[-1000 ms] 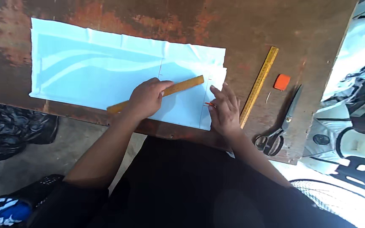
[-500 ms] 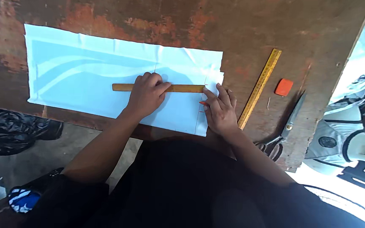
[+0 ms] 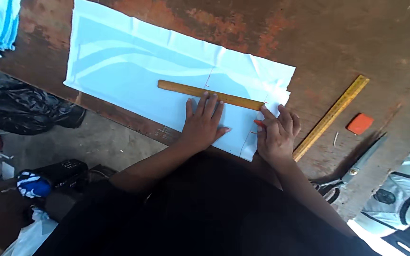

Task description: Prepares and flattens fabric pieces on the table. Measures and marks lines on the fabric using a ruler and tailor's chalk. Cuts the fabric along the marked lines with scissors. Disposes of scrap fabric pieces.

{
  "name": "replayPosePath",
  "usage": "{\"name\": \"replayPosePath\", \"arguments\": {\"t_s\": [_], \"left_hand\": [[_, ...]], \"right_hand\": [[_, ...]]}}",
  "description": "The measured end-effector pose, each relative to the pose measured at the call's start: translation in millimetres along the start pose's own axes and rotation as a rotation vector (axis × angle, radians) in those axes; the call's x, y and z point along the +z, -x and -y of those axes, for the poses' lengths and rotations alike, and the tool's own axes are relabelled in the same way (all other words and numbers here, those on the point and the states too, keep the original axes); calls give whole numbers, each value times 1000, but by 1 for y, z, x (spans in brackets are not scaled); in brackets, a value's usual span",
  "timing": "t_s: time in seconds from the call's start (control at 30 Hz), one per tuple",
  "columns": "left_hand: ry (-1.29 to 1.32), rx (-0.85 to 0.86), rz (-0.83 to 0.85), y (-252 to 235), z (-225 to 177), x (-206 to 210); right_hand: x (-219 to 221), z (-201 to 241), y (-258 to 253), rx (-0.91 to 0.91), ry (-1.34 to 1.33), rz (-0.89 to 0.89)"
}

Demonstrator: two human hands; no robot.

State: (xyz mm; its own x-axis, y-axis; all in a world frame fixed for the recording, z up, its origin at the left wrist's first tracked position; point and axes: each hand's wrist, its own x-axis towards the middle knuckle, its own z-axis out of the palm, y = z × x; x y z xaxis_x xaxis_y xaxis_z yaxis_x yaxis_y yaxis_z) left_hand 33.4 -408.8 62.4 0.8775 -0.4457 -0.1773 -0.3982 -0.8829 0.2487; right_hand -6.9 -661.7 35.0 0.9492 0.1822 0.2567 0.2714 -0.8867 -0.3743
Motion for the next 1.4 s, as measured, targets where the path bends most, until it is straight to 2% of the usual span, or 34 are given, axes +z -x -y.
{"name": "replayPosePath", "arguments": {"t_s": [0.3,0.47,0.6,0.7,0.83,0.97,1.17,1.3,1.4], "left_hand": [[41,29,-53,-6,8,9],[53,11,22,-11,3,-6],[66,5,102,-14,1,-17],[44,2,144,-16,-1,-22],[16,9,180,-16,-1,-24],[28,29,157,-15,1,-23],[59,30,156,-14,4,-24],[72,39,152,-13,5,-23],[61,47,175,-13,6,-26]], "right_hand": [[-1,0,0,-3,21,38],[-7,2,-6,16,27,79],[-18,4,-45,-2,-119,195],[-11,12,-92,-107,-227,266],[3,31,-137,-164,-172,417],[15,49,-157,-280,-132,446],[44,75,-175,-298,-174,412],[34,62,-164,-332,-188,397],[-7,23,-140,-325,-100,468]]}}
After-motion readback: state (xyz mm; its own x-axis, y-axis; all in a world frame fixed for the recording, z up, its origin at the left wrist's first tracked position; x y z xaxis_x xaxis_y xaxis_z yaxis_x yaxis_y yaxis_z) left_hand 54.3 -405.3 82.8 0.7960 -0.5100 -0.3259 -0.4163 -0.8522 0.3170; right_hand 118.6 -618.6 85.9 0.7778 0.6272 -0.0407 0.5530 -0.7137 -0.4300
